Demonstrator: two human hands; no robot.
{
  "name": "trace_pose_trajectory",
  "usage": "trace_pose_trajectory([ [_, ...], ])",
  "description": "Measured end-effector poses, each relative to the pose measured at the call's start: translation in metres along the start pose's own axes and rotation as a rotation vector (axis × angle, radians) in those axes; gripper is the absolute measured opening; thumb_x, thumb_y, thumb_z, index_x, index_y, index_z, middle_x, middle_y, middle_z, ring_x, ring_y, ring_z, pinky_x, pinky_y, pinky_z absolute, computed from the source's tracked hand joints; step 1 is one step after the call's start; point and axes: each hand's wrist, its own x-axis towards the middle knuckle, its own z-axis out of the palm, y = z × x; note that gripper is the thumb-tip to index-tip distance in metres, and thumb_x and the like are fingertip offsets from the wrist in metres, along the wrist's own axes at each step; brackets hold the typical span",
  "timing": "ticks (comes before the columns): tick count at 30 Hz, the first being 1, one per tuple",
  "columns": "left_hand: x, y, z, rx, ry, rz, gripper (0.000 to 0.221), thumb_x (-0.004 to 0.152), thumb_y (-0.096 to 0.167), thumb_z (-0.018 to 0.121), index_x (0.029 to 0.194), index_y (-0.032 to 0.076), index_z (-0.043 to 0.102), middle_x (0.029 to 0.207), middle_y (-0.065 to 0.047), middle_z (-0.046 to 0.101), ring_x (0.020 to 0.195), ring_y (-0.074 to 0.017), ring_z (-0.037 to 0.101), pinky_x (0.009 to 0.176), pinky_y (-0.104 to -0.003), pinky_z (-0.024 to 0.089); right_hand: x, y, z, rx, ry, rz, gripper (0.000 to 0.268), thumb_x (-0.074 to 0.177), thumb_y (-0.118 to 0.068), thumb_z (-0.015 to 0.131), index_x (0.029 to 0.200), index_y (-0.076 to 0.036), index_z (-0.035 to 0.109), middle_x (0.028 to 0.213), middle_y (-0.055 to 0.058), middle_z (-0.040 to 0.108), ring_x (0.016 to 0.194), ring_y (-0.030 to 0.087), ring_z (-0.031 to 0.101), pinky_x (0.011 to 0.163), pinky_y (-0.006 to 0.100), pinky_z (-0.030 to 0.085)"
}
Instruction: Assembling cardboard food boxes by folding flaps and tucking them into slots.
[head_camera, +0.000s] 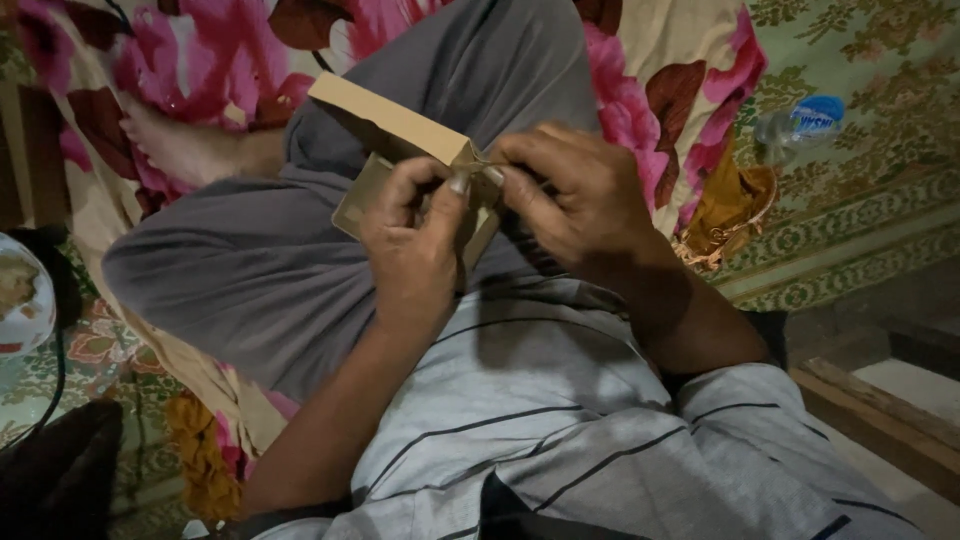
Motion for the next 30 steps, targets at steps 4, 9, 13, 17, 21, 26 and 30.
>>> trace_pose_trajectory([
  [4,0.001,0.001,0.006,-0.201,-0.004,-0.122,0.019,0.103,0.016,0.066,0.104,-0.002,0.064,0.070,-0.018,0.064,0.064,-0.0186,0.059,0.059,-0.036,0.052,0.000,0.004,0.003,-0.002,-0.006,0.005,0.006,0.105,-0.004,0.063,0.106,-0.003,0.070,0.079,0.014,0.063,0.077,0.037,0.067,0.069,0.042,0.052],
  [9,0.000,-0.006,0.002,-0.187,-0.027,-0.121,0.021,0.104,0.016,0.068,0.098,-0.003,0.064,0.071,-0.022,0.068,0.065,-0.0161,0.063,0.058,-0.033,0.054,-0.001,0.009,0.006,0.000,-0.041,0.017,0.008,0.106,-0.003,0.061,0.107,-0.002,0.069,0.080,0.014,0.063,0.079,0.039,0.068,0.070,0.043,0.052],
  [13,-0.002,-0.009,0.004,-0.330,-0.019,-0.213,0.020,0.106,0.016,0.064,0.097,-0.001,0.063,0.078,-0.019,0.071,0.067,-0.0149,0.068,0.060,-0.031,0.059,0.004,0.003,0.005,-0.025,-0.043,0.003,0.007,0.106,-0.002,0.061,0.107,-0.001,0.068,0.081,0.016,0.063,0.080,0.039,0.068,0.071,0.044,0.053],
  [17,-0.002,-0.014,0.002,-0.238,-0.023,-0.175,0.023,0.106,0.017,0.064,0.094,-0.002,0.067,0.073,-0.017,0.070,0.064,-0.0130,0.064,0.054,-0.029,0.057,0.004,0.005,0.007,-0.049,-0.065,0.005,0.008,0.106,-0.003,0.063,0.110,-0.002,0.070,0.083,0.015,0.065,0.083,0.039,0.070,0.071,0.044,0.053],
  [21,0.001,-0.013,-0.001,-0.148,-0.028,-0.106,0.024,0.106,0.016,0.063,0.094,-0.004,0.070,0.074,-0.017,0.070,0.069,-0.0140,0.068,0.061,-0.034,0.061,0.006,0.011,0.009,-0.044,-0.080,-0.015,0.012,0.107,-0.005,0.063,0.114,-0.005,0.072,0.084,0.013,0.066,0.084,0.039,0.070,0.071,0.043,0.052],
  [26,-0.001,-0.009,-0.001,-0.151,-0.003,-0.148,0.024,0.105,0.015,0.065,0.092,-0.005,0.071,0.069,-0.017,0.068,0.066,-0.0135,0.063,0.062,-0.034,0.060,0.012,0.008,0.009,-0.087,-0.120,-0.051,0.012,0.107,-0.005,0.061,0.114,-0.005,0.071,0.085,0.012,0.067,0.084,0.037,0.071,0.072,0.042,0.052],
  [30,-0.001,-0.006,-0.004,-0.096,-0.012,-0.114,0.023,0.104,0.014,0.066,0.091,-0.005,0.071,0.069,-0.016,0.069,0.066,-0.0137,0.065,0.062,-0.033,0.061,0.015,0.010,0.010,-0.106,-0.157,-0.081,0.012,0.106,-0.004,0.063,0.114,-0.005,0.072,0.082,0.013,0.065,0.082,0.038,0.070,0.071,0.045,0.051],
])
